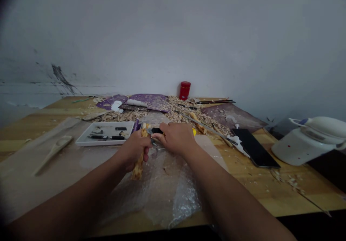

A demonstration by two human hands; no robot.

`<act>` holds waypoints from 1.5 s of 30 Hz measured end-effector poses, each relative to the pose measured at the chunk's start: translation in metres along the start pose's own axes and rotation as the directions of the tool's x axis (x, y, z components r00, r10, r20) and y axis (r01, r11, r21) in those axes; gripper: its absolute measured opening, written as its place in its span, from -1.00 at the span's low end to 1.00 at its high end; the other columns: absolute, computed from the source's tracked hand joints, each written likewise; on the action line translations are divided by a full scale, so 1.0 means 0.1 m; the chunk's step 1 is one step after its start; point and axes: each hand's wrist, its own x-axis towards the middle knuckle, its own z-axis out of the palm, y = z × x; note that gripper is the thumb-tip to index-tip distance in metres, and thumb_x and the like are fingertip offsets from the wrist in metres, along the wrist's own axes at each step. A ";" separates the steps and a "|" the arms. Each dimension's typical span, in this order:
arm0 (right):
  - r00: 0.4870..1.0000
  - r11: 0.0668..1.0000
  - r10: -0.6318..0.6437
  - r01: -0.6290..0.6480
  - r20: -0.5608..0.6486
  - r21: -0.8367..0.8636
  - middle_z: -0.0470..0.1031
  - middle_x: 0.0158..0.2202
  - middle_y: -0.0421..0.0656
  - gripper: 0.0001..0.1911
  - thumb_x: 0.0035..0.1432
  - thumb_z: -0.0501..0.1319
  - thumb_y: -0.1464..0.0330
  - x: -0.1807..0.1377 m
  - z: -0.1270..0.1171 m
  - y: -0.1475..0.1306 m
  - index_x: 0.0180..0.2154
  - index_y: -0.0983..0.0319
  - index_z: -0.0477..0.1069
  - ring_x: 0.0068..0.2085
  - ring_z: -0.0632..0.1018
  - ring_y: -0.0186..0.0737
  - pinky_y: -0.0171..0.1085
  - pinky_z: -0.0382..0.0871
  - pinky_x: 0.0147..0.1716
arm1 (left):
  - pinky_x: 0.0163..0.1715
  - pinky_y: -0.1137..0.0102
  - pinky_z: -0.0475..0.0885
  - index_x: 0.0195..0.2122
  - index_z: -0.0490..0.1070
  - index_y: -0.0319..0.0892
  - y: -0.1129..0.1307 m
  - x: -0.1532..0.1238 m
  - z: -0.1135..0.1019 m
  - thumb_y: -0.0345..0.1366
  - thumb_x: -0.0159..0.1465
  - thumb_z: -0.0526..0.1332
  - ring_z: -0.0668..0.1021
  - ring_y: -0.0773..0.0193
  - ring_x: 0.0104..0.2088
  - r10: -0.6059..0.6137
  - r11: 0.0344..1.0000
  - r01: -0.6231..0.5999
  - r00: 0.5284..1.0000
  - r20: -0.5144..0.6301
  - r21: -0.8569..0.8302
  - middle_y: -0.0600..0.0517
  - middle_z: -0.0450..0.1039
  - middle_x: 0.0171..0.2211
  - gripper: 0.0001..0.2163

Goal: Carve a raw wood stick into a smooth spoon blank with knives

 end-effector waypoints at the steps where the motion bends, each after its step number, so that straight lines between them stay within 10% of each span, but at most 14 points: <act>1: 0.996 0.996 0.088 -0.088 0.010 -0.012 0.47 -0.40 -0.11 -0.40 0.08 -0.29 -0.05 0.02 0.00 0.09 -0.31 0.18 0.34 -0.39 0.45 -0.19 -0.35 0.01 -0.54 | -0.85 0.55 0.07 -0.60 0.12 -0.18 0.00 -0.04 0.03 -0.49 -0.15 0.01 0.19 0.45 -0.86 -0.013 1.000 0.012 1.000 0.015 0.013 0.22 0.09 -0.85 -0.90; 6: 0.877 0.878 0.468 -0.475 -0.103 -0.059 0.46 -0.43 -0.03 -0.37 0.12 -0.35 0.01 0.06 -0.02 0.52 -0.31 0.21 0.35 -0.43 0.44 -0.15 -0.32 -0.02 -0.57 | -0.86 0.55 0.09 -0.58 0.10 -0.16 -0.03 -0.17 0.11 -0.49 -0.16 0.03 0.19 0.46 -0.86 -0.067 0.995 0.076 0.988 0.136 -0.065 0.24 0.09 -0.85 -0.87; 19: 0.996 0.996 -0.078 0.079 -0.035 0.030 0.47 -0.45 -0.19 -0.45 0.12 -0.28 0.00 -0.06 -0.01 -0.05 -0.37 0.20 0.30 -0.48 0.41 -0.29 -0.35 -0.17 -0.58 | -0.85 0.56 0.09 -0.55 0.12 -0.17 -0.09 0.07 -0.06 -0.47 -0.14 0.04 0.19 0.46 -0.85 0.010 0.993 0.002 0.995 0.095 -0.120 0.24 0.11 -0.83 -0.88; 45: 0.997 0.997 -0.070 0.070 0.011 0.043 0.46 -0.37 -0.12 -0.41 0.08 -0.26 -0.05 -0.03 0.02 0.03 -0.29 0.19 0.34 -0.37 0.43 -0.21 -0.35 -0.01 -0.52 | -0.87 0.57 0.07 -0.57 0.14 -0.17 -0.07 0.01 -0.01 -0.49 -0.15 0.03 0.17 0.48 -0.85 0.060 0.998 -0.059 0.995 0.080 -0.015 0.25 0.09 -0.81 -0.89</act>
